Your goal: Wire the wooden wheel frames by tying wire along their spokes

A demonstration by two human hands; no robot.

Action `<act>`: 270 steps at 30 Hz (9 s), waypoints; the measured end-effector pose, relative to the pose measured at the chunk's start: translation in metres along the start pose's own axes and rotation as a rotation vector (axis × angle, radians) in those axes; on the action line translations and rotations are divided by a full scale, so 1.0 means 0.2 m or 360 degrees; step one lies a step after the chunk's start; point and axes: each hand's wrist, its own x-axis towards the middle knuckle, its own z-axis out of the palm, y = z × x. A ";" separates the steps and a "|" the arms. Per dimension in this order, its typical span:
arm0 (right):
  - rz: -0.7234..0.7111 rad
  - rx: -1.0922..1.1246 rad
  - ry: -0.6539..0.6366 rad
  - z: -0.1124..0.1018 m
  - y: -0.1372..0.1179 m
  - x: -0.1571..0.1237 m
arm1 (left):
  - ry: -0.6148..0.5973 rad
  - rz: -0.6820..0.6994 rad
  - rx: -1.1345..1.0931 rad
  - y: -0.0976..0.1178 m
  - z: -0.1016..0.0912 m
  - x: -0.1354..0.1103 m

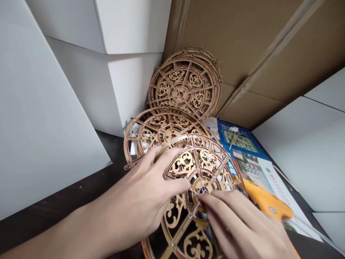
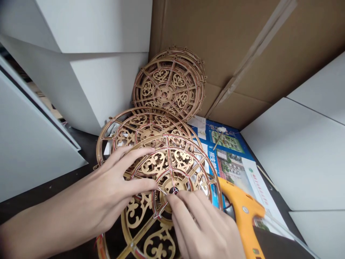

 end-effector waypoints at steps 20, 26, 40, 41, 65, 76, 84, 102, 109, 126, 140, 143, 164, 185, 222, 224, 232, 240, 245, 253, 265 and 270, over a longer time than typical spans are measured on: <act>-0.0201 -0.0092 0.0069 0.01 0.03 -0.02 | -0.0014 0.0003 0.0033 0.00 0.01 0.00; -0.0207 -0.0044 0.0034 0.02 0.06 -0.04 | -0.0027 -0.0011 0.0036 -0.01 0.02 0.00; -0.0218 0.0011 -0.0016 -0.03 0.07 0.02 | -0.0036 -0.0004 0.0006 -0.01 0.02 0.01; -0.0202 0.0025 -0.0008 -0.03 0.07 0.03 | -0.0039 -0.0007 -0.0001 -0.01 0.02 0.01; 0.0606 0.0532 -0.0189 0.00 0.02 0.26 | 0.0066 0.0000 -0.0023 0.00 0.01 0.00; 0.0597 0.0596 -0.0279 0.01 0.03 0.26 | 0.0049 -0.0025 -0.0021 0.01 0.01 0.00; 0.0596 0.0477 -0.0318 0.01 0.03 0.27 | 0.0011 0.0024 0.0007 -0.01 0.02 0.00; 0.0391 0.0399 -0.0296 -0.03 0.04 0.29 | 0.0053 0.0039 -0.0020 0.00 0.00 0.00; 0.0730 0.0619 -0.0388 -0.02 0.01 0.34 | 0.0051 0.0060 0.0003 0.00 0.01 -0.01; 0.0631 0.0563 -0.0490 -0.04 0.04 0.33 | 0.0096 0.0091 -0.0048 -0.01 0.01 -0.01; 0.0519 0.0462 -0.0510 -0.05 0.06 0.33 | 0.0079 0.0095 -0.0019 -0.01 0.01 -0.01; 0.0517 0.0463 -0.0513 -0.06 0.06 0.33 | 0.0083 0.0097 -0.0022 -0.01 0.02 -0.01; 0.0816 0.0236 -0.0575 -0.03 0.05 0.36 | 0.0119 0.0146 -0.0033 -0.01 0.01 0.00; 0.0499 0.0173 -0.0161 -0.04 -0.05 0.26 | 0.0196 0.0127 -0.0080 0.01 0.00 -0.01; 0.0189 -0.0018 -0.0351 -0.08 0.01 0.32 | 0.0284 0.0166 -0.0072 0.00 0.02 -0.01; 0.0236 -0.0022 -0.0350 -0.08 0.01 0.32 | 0.0286 0.0172 -0.0058 0.00 0.03 -0.01; 0.0238 -0.0152 -0.0414 -0.08 -0.01 0.36 | 0.0252 0.0158 0.0014 0.00 0.02 -0.01; 0.0368 -0.0096 -0.0496 -0.07 0.00 0.38 | 0.0247 0.0111 -0.0049 -0.02 0.03 0.00; 0.0538 0.0153 -0.0455 -0.08 0.01 0.33 | 0.0284 0.0098 -0.0113 -0.02 0.03 0.01; 0.1009 0.0198 0.0061 -0.21 0.20 0.20 | 0.0329 0.0107 -0.0182 -0.03 0.04 0.00; 0.1720 0.1061 0.0279 -0.08 0.44 0.00 | 0.0569 0.0178 -0.0276 -0.04 0.06 0.03; 0.1652 0.1446 0.0063 -0.09 0.42 -0.02 | 0.0487 0.0054 -0.0140 -0.01 0.06 0.04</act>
